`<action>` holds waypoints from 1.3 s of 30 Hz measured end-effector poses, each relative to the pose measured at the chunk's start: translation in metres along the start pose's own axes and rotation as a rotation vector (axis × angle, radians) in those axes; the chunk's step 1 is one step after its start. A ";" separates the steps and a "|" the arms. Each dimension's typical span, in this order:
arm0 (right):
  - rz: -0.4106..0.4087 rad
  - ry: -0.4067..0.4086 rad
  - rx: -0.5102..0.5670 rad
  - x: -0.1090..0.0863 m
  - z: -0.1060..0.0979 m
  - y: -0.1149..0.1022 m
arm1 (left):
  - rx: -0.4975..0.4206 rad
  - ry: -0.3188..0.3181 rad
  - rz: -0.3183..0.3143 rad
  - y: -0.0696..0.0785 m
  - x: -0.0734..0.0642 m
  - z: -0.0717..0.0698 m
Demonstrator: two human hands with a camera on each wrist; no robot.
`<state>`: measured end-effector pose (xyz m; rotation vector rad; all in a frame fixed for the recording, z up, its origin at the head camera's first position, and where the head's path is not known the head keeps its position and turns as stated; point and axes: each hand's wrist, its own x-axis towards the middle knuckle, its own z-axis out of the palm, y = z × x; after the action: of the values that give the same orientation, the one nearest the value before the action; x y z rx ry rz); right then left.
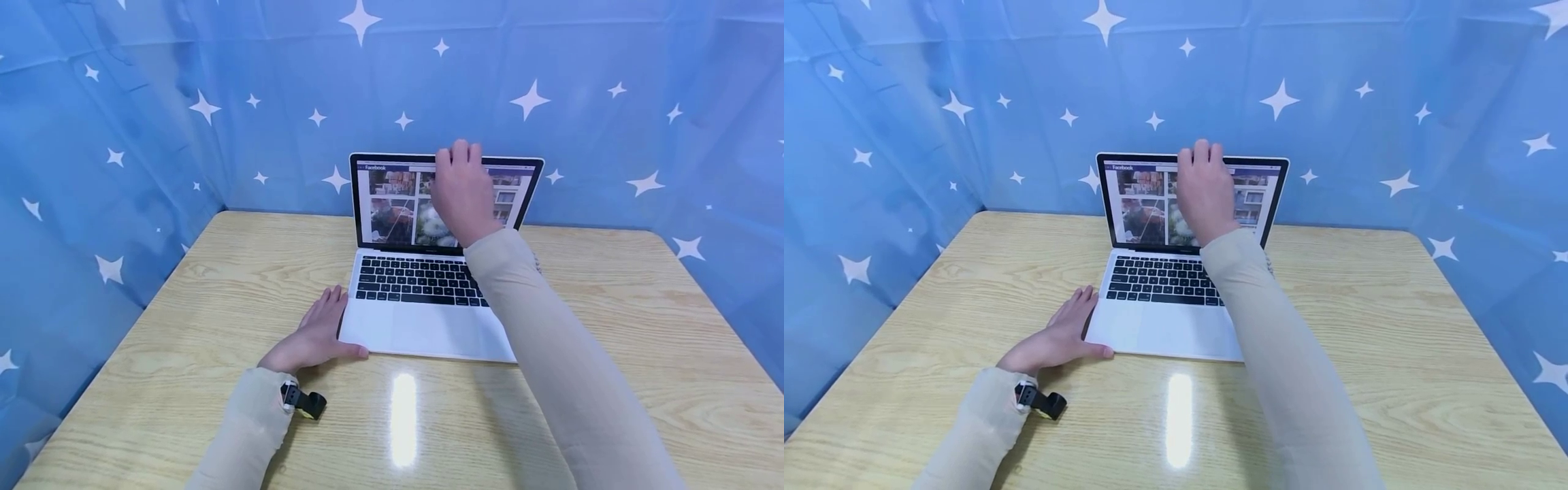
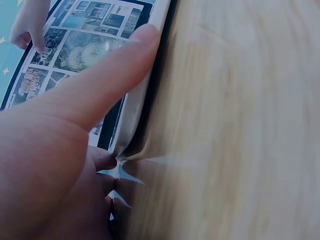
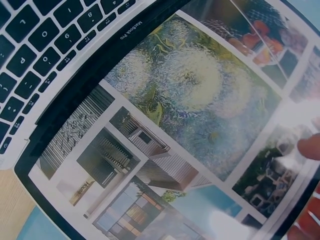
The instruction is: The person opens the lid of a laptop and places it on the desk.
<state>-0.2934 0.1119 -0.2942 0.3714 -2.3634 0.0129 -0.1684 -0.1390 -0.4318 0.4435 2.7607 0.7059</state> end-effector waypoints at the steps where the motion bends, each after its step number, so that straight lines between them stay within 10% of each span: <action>1: -0.004 0.005 0.000 0.001 0.000 -0.001 | -0.002 0.003 0.003 0.000 0.000 0.000; 39: -0.082 -0.218 -0.012 0.012 -0.002 0.010 | 0.006 0.009 -0.005 -0.002 0.002 0.002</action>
<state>-0.3035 0.1188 -0.2839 0.4847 -2.5594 -0.0846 -0.1699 -0.1387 -0.4350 0.4354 2.7723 0.6997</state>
